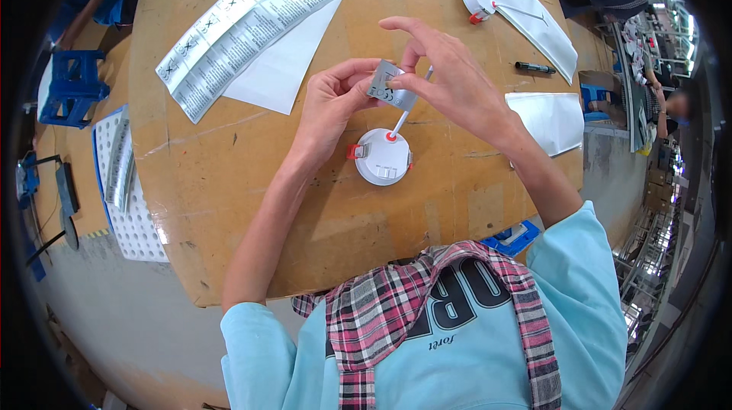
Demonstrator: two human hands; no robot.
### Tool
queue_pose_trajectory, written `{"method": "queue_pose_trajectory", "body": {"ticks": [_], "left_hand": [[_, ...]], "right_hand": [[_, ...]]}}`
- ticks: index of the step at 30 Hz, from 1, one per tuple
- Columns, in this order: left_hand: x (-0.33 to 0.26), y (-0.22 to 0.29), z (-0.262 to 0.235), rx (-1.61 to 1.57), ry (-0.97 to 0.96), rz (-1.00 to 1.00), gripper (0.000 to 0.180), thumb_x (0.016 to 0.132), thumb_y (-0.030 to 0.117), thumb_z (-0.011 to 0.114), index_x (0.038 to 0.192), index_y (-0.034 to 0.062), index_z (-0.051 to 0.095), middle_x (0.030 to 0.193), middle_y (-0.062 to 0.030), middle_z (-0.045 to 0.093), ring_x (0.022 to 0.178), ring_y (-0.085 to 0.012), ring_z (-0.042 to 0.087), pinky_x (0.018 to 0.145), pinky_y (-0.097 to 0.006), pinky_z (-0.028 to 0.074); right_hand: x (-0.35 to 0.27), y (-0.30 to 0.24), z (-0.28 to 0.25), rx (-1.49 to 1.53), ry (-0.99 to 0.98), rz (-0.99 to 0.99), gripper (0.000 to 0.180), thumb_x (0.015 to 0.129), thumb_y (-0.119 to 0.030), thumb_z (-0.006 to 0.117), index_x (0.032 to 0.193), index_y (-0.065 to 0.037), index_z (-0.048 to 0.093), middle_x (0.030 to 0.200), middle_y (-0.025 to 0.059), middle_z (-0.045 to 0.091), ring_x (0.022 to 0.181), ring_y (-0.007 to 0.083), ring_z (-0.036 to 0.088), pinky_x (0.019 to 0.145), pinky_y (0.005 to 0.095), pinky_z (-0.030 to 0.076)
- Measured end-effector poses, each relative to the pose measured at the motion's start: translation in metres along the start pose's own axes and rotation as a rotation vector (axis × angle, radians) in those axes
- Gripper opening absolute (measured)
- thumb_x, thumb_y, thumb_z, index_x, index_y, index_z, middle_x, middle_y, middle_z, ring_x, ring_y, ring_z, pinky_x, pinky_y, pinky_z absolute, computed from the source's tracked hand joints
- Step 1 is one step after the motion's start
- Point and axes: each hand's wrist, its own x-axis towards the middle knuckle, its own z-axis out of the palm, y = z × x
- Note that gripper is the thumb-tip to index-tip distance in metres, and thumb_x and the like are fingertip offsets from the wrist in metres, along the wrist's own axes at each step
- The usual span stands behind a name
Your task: The recorder is assembling a lighting fixture by peeling and applying labels/stickers to the base and wires.
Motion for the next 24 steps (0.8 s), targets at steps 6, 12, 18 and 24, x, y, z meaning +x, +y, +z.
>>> {"method": "queue_pose_trajectory", "body": {"ticks": [6,12,18,24], "left_hand": [[0.002,-0.0012,-0.0018,0.018,-0.012,0.009,0.027,0.093,0.017,0.059,0.114,0.0004,0.062,0.102,-0.0064,0.067,0.092,-0.0118,0.064,0.081,-0.028,0.054],[0.0015,-0.0004,-0.0011,0.008,-0.016,0.009,0.028,0.093,0.018,0.058,0.114,-0.0002,0.062,0.102,-0.0066,0.068,0.092,-0.0123,0.065,0.081,-0.028,0.054],[0.0012,-0.0009,-0.0027,-0.016,-0.02,0.006,0.029,0.094,0.017,0.056,0.116,-0.0014,0.06,0.105,-0.008,0.067,0.094,-0.0134,0.064,0.082,-0.03,0.054],[0.0013,-0.0018,-0.0036,-0.064,-0.035,0.015,0.03,0.094,0.015,0.055,0.118,-0.0027,0.059,0.107,-0.0093,0.066,0.095,-0.0145,0.064,0.083,-0.03,0.054]], "right_hand": [[0.0003,-0.0003,-0.0016,0.015,-0.043,0.056,0.057,0.078,-0.009,0.068,0.131,-0.009,0.046,0.076,0.0037,0.053,0.08,0.0203,0.056,0.087,0.0369,0.042],[0.0012,0.0017,0.0006,0.017,0.011,-0.009,0.049,0.079,-0.012,0.067,0.123,-0.003,0.048,0.072,0.0084,0.057,0.075,0.0257,0.056,0.076,0.0399,0.044],[0.0016,0.0021,0.0016,0.006,0.009,-0.013,0.048,0.079,-0.011,0.067,0.123,-0.003,0.049,0.072,0.0081,0.058,0.075,0.0255,0.057,0.076,0.0394,0.043],[0.0017,0.003,0.0025,-0.005,0.019,-0.018,0.047,0.079,-0.01,0.066,0.123,-0.003,0.049,0.073,0.008,0.058,0.075,0.0255,0.057,0.076,0.0398,0.044]]}}
